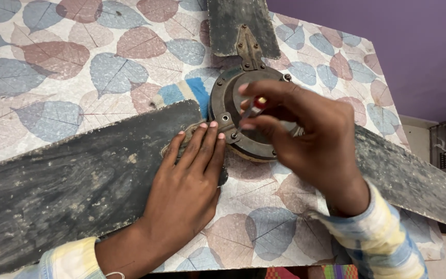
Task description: The person uses a screwdriver to attach fan blades to the central hub of an electric fan. They align each blade, insert screws, and tighten them one by one, repeating the process for multiple blades.
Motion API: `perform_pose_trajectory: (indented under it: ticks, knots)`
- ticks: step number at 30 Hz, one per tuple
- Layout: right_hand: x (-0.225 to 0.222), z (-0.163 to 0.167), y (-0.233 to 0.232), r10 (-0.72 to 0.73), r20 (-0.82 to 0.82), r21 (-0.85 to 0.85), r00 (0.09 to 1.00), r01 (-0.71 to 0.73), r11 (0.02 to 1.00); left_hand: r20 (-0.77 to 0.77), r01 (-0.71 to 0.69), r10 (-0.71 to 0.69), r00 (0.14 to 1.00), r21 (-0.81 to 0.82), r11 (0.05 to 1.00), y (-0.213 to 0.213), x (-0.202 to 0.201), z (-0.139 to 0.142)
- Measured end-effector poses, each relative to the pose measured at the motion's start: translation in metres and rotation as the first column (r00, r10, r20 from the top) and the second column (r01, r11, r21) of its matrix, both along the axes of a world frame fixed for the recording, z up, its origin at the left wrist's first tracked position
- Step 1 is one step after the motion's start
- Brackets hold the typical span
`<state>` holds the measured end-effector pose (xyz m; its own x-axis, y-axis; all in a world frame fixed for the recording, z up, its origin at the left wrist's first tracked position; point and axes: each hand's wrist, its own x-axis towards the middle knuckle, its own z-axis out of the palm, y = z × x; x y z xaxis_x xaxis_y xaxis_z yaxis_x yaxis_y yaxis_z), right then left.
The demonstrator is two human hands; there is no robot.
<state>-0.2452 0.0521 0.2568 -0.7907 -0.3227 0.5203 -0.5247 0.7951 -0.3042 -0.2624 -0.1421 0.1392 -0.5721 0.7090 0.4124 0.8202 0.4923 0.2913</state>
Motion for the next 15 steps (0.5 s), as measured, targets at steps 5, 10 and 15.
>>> perform_pose_trajectory:
  ticks: [5,10,15]
  knots:
    - [-0.0010,0.0093,0.0032,0.057,0.118,-0.083,0.991,-0.047,0.995,-0.009,0.002,-0.002,1.000,0.004,1.000,-0.0018,-0.0001,-0.0006]
    - [-0.0078,0.0075,0.0021,0.097,0.098,-0.127,0.990,-0.084,0.988,-0.033,-0.008,0.008,0.999,-0.006,1.000,-0.0032,-0.0006,-0.0008]
    - [-0.0065,0.0070,0.0077,0.103,0.122,-0.134,0.987,-0.086,0.987,-0.018,0.002,-0.002,1.000,0.028,1.000,-0.0046,-0.0003,0.0004]
